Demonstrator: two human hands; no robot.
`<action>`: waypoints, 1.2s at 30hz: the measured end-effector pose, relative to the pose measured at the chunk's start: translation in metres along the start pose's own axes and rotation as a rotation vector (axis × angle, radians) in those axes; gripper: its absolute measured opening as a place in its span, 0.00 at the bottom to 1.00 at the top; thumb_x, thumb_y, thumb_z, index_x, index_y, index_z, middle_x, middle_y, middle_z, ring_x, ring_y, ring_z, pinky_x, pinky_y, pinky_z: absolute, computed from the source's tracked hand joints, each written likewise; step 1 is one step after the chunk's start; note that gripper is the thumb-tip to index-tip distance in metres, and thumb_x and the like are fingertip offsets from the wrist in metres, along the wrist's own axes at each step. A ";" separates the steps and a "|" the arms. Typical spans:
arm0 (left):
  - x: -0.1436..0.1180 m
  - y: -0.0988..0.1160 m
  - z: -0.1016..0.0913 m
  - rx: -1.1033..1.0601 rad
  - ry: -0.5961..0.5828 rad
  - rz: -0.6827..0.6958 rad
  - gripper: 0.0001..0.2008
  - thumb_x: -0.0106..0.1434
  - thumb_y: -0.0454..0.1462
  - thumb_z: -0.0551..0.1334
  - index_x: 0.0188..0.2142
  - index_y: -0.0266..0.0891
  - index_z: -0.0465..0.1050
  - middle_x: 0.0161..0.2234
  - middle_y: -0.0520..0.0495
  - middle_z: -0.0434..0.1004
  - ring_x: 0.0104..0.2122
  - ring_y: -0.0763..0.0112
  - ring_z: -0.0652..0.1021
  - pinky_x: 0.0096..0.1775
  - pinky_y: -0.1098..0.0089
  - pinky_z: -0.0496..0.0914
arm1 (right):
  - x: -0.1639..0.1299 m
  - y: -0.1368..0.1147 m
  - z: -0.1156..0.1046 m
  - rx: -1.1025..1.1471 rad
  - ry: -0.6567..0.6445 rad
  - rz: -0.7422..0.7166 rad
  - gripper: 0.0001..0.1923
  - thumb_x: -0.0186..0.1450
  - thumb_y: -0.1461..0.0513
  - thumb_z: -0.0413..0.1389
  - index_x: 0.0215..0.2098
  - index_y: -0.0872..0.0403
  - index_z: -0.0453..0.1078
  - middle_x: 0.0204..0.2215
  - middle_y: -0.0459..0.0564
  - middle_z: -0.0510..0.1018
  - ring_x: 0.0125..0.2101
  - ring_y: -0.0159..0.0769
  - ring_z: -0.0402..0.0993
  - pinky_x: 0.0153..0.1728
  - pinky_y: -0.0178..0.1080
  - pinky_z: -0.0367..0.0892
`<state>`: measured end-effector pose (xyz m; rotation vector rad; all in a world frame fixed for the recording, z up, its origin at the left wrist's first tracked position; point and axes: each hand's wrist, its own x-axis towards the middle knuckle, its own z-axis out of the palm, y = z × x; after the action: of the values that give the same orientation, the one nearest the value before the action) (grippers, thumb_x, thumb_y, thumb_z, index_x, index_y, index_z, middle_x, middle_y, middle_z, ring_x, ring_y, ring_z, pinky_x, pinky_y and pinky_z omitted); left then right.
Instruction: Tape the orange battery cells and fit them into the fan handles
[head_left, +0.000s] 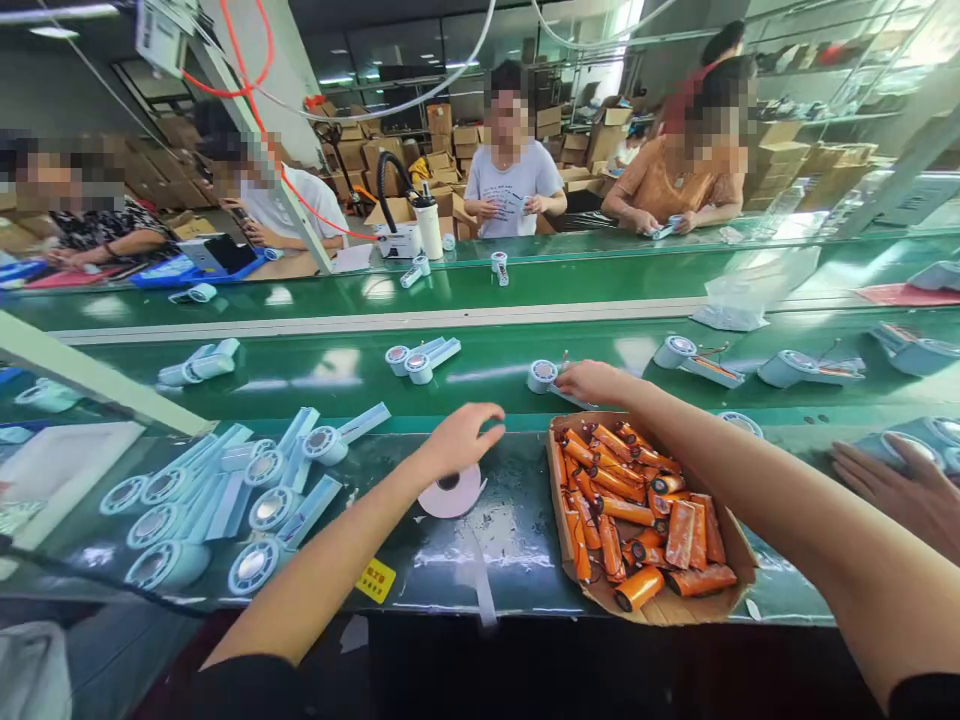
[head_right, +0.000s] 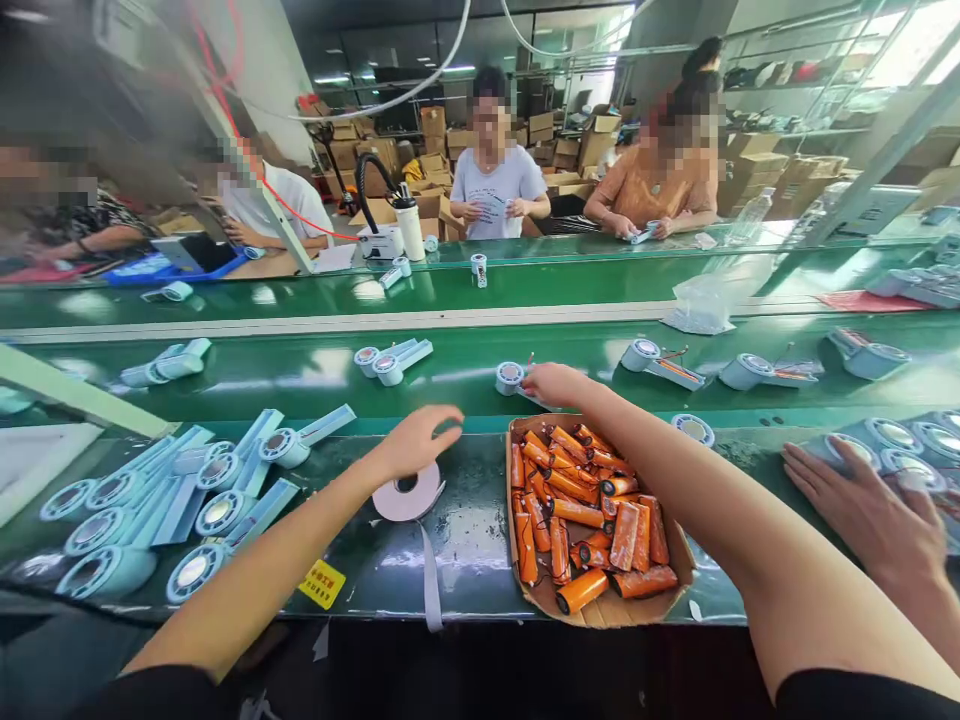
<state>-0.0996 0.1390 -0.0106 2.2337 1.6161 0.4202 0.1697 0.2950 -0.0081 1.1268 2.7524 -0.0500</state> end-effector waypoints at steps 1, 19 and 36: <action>-0.032 -0.011 -0.001 -0.003 -0.003 0.009 0.14 0.73 0.42 0.59 0.54 0.45 0.77 0.56 0.45 0.82 0.58 0.59 0.78 0.62 0.59 0.71 | -0.001 0.001 0.000 0.000 -0.003 0.003 0.16 0.73 0.62 0.55 0.50 0.50 0.85 0.46 0.58 0.87 0.47 0.46 0.84 0.47 0.40 0.73; -0.137 0.018 0.020 0.140 0.573 0.397 0.19 0.69 0.28 0.61 0.58 0.43 0.72 0.53 0.42 0.82 0.70 0.45 0.67 0.67 0.36 0.67 | -0.144 -0.173 -0.029 1.144 -0.187 -0.101 0.30 0.69 0.40 0.60 0.53 0.55 0.82 0.25 0.45 0.82 0.23 0.32 0.73 0.24 0.32 0.65; -0.135 0.037 0.067 -0.230 0.489 0.172 0.20 0.63 0.27 0.64 0.53 0.42 0.76 0.54 0.42 0.81 0.69 0.48 0.70 0.65 0.44 0.73 | -0.112 -0.103 0.000 0.111 0.167 0.304 0.16 0.73 0.58 0.56 0.46 0.60 0.82 0.51 0.66 0.83 0.55 0.57 0.79 0.56 0.52 0.72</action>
<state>-0.0808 -0.0077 -0.0589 2.2065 1.4898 1.2127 0.1766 0.1439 0.0077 1.6359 2.7107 -0.0745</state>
